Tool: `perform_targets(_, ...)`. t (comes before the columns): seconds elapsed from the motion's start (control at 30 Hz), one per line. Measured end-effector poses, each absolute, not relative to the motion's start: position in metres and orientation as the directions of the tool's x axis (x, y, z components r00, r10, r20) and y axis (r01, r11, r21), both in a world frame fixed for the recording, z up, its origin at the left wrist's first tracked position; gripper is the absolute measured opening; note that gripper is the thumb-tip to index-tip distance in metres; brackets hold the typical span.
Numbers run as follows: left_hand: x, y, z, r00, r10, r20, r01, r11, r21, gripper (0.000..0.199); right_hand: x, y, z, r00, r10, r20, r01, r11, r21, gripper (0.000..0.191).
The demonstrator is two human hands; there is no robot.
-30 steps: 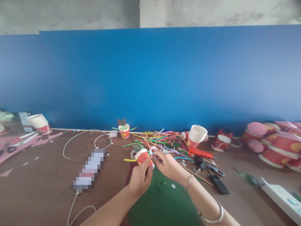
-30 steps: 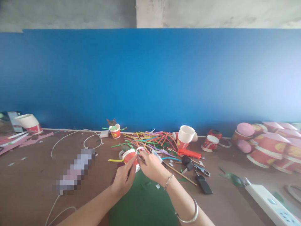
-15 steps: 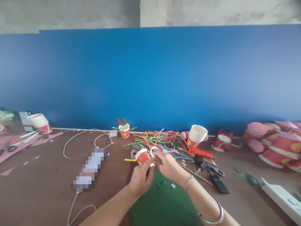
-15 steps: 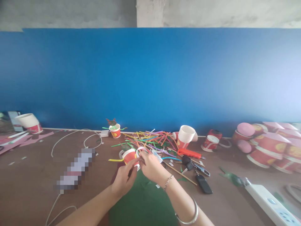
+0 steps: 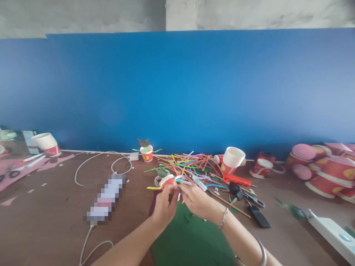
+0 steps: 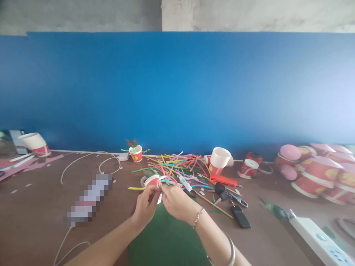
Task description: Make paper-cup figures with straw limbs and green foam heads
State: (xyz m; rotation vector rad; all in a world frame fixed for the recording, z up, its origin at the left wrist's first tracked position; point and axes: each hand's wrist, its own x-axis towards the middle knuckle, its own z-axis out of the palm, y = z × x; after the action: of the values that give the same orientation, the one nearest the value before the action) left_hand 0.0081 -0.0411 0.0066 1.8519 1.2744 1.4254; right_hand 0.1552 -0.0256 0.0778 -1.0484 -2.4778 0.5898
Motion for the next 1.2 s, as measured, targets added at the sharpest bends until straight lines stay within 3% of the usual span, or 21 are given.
perform_targets(0.27, 0.0086, -0.0417, 0.0062, 0.005, 0.878, 0.478, 0.300, -0.457, 0.837, 0.014, 0.1546, -0.0284, 0.0801, -0.656, 0.738, 0.159, 0.525, 0.597, -0.607, 0.022)
perform_targets(0.4, 0.0075, -0.0418, 0.0060, 0.007, 0.847, 0.532, 0.280, -0.512, 0.812, 0.011, 0.1556, -0.0280, 0.0804, -0.646, 0.740, 0.187, 0.538, 0.615, -0.576, 0.021)
perform_targets(0.53, 0.0052, -0.0412, 0.0045, -0.026, 0.792, 0.611, 0.416, -0.547, 0.727, 0.030, 0.1563, -0.0272, 0.0822, -0.608, 0.766, 0.208, 0.606, 0.618, -0.502, 0.021)
perform_targets(0.63, 0.0037, -0.0403, 0.0028, 0.007, 0.772, 0.636, 0.540, -0.538, 0.647, 0.027, 0.1560, -0.0269, 0.0835, -0.577, 0.789, 0.213, 0.645, 0.599, -0.474, 0.021)
perform_targets(0.8, 0.0031, -0.0401, 0.0033, -0.005, 0.696, 0.718, 0.596, -0.574, 0.562, 0.018, 0.1545, -0.0266, 0.0833, -0.553, 0.804, 0.218, 0.646, 0.579, -0.498, 0.022)
perform_targets(1.2, 0.0056, -0.0436, 0.0095, 0.015, 0.830, 0.558, 0.564, -0.467, 0.680, 0.011, 0.1544, -0.0288, 0.0817, -0.534, 0.821, 0.204, 0.707, 0.565, -0.424, 0.021)
